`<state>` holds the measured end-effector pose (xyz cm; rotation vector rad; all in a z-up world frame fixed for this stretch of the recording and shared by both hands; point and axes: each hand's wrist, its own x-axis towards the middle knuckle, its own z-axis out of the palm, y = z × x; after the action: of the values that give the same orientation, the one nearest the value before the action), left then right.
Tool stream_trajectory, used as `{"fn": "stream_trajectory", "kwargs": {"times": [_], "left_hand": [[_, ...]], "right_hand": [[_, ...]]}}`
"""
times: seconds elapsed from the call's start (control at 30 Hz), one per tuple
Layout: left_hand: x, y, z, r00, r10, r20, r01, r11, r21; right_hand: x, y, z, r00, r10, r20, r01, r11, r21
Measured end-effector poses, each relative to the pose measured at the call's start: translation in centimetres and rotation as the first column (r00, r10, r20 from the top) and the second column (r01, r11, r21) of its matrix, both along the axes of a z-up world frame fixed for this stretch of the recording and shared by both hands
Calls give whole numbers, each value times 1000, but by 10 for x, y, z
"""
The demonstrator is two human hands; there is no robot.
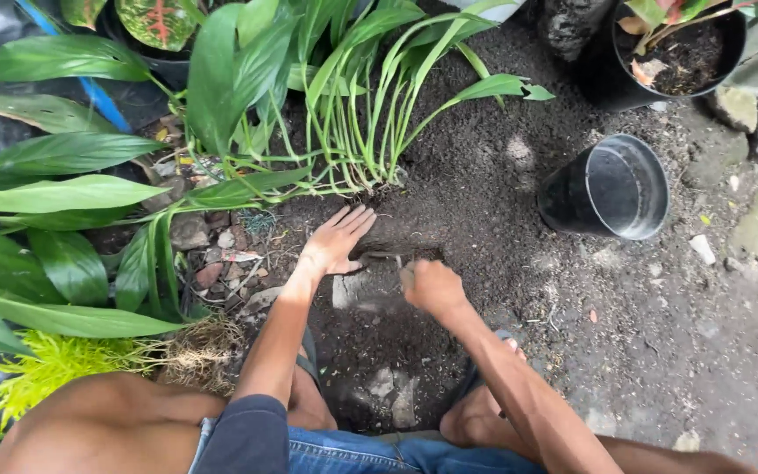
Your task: The person uses a small hand trowel to dig into the soil near the base of a potted plant. They repeatedly scoop and loosen the dirt, occasionally using their hand to clear away debris or adjust the soil around the plant's roots.
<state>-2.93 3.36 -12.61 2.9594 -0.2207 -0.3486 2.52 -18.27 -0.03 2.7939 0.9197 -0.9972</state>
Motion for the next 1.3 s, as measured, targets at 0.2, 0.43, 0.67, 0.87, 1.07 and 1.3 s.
{"fn": "stream_trajectory", "kwargs": {"times": [0.2,0.43,0.67,0.87,1.07,1.3], "left_hand": [[-12,10,-18,996,10,92,3,990,-141],[-15,12,-53,973,69,219,-1,955,-297],[-12,8,-55,955,159,252,-70,943,-327],[-19,-18,-1,980,89,179,-89,996,-6],[14,-47,19,998,55,42,-57,998,40],[35,-64,-43,986,83,142,-80,996,-28]], "right_hand": [[-40,29,9,995,98,-36,-100,994,-52],[10,108,-25,992,112,-50,-115,992,-58],[7,94,-21,993,91,-80,-92,996,-8],[-20,0,-15,988,17,-152,-26,998,-60],[-14,-50,0,999,-18,-37,15,996,-90],[7,-18,-18,1000,-6,12,7,988,-152]]}}
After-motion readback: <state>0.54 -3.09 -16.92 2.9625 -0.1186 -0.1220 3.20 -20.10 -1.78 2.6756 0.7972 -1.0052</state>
